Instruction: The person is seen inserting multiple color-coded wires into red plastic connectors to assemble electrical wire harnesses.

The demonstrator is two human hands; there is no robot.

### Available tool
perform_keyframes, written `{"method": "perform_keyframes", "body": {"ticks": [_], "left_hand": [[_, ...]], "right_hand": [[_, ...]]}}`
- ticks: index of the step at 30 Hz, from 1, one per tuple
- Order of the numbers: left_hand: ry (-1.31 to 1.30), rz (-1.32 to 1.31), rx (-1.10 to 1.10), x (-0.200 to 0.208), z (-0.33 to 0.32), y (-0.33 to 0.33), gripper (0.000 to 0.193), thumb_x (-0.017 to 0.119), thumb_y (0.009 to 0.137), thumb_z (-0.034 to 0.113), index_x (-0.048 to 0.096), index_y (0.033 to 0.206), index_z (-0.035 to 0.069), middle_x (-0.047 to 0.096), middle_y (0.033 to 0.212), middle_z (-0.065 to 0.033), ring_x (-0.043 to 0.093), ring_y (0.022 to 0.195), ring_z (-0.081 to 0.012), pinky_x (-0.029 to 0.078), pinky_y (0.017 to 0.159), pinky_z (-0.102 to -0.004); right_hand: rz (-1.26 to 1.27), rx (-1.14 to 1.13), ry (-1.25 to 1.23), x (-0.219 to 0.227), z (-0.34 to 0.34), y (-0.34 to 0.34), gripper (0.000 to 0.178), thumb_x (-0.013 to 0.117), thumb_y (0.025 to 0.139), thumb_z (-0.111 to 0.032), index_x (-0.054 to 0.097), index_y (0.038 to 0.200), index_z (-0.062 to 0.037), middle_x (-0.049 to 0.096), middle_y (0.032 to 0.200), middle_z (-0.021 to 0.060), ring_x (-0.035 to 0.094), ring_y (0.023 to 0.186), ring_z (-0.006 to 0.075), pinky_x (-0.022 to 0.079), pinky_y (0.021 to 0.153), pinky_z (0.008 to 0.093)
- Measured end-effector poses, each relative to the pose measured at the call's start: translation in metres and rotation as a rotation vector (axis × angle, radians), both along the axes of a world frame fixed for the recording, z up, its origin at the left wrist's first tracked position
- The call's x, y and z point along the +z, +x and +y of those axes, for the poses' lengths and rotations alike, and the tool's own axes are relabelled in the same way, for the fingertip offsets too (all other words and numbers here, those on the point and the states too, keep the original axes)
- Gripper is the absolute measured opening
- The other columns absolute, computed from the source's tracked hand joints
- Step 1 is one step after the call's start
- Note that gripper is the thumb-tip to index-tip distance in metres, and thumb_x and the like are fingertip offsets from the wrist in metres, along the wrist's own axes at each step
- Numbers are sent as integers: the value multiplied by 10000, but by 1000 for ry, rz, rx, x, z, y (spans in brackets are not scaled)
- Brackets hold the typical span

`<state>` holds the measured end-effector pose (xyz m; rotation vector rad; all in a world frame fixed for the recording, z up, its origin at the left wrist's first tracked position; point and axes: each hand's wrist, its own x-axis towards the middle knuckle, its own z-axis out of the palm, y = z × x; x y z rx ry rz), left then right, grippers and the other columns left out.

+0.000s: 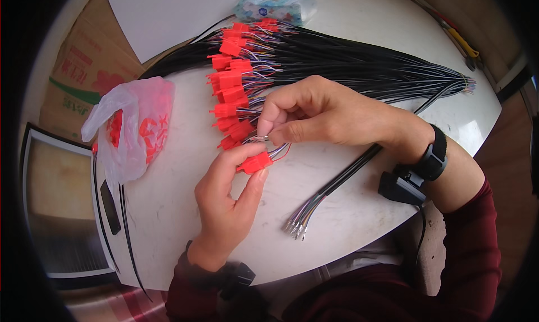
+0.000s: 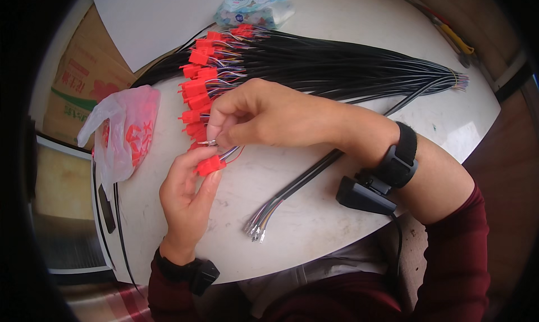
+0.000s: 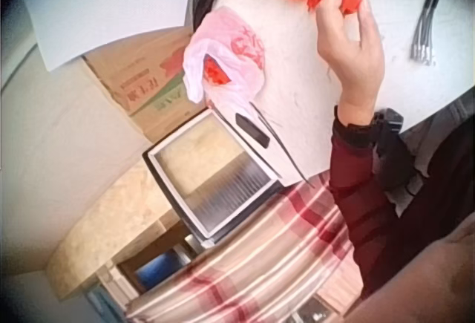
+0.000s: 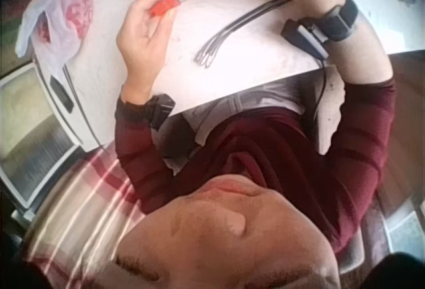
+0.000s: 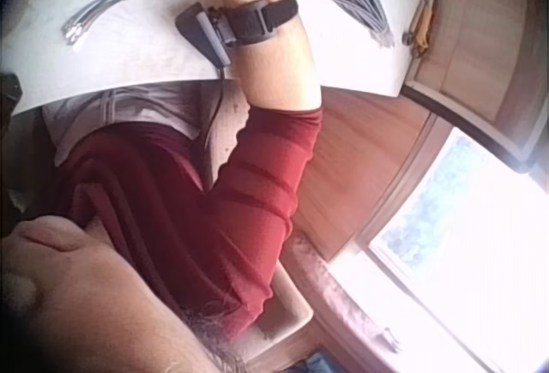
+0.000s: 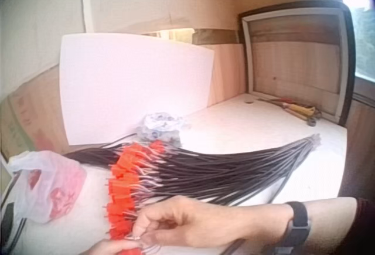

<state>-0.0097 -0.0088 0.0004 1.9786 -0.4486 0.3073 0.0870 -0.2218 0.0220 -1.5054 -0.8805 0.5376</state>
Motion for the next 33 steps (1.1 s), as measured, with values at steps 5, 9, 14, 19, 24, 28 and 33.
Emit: {"method": "perform_keyframes", "body": {"ticks": [5, 9, 14, 19, 24, 28, 33], "left_hand": [[-5, 68, -12, 2, 5, 2, 253, 675, 886, -28, 627, 1134, -28, 681, 1026, -100, 651, 935, -148, 511, 854, -282], [-86, 143, -18, -2, 2, 3, 234, 679, 885, -29, 632, 1114, -29, 682, 1013, -98, 653, 934, -147, 518, 859, -283], [-36, 154, -15, -6, 5, 5, 238, 691, 876, -35, 628, 1105, -39, 660, 1010, -93, 648, 932, -146, 533, 868, -296], [-62, 194, -43, 0, 2, 2, 254, 677, 877, -67, 617, 1124, -59, 605, 1071, -103, 634, 977, -147, 541, 880, -297], [-183, 375, -100, 1, 3, 3, 261, 655, 883, -101, 612, 1137, -63, 559, 1082, -67, 624, 995, -135, 528, 891, -272], [-189, 392, -106, -1, 5, 4, 262, 655, 885, -99, 612, 1141, -58, 551, 1070, -59, 622, 998, -131, 523, 888, -266], [-162, 401, -78, 2, 5, 4, 259, 652, 890, -98, 608, 1142, -56, 541, 1071, -53, 615, 992, -124, 513, 892, -265]], "right_hand": [[4, -75, 10, 0, 0, -3, 108, 697, 914, -34, 660, 999, 22, 659, 885, 7, 616, 846, 62, 509, 773, 229], [-43, -118, -58, 3, 2, -3, 100, 700, 914, -38, 660, 984, 19, 659, 878, 6, 618, 849, 64, 508, 774, 229], [-93, -96, -30, 2, 1, -5, 78, 687, 916, -55, 661, 937, 16, 659, 854, 3, 607, 817, 69, 495, 741, 239], [-302, -79, -149, 5, 0, -10, 71, 673, 892, -54, 654, 928, 4, 658, 817, 41, 616, 777, 106, 490, 696, 274], [-346, -88, -177, 9, -3, -14, 104, 659, 849, -90, 646, 860, 12, 656, 756, 151, 645, 717, 266, 498, 681, 370], [-342, -86, -260, 10, -4, -13, 139, 638, 869, -116, 614, 867, 21, 653, 765, 156, 643, 733, 313, 490, 683, 404], [-396, -102, -314, 10, -5, -10, 143, 637, 869, -119, 602, 846, 17, 647, 751, 153, 635, 725, 321, 485, 680, 405]]}}
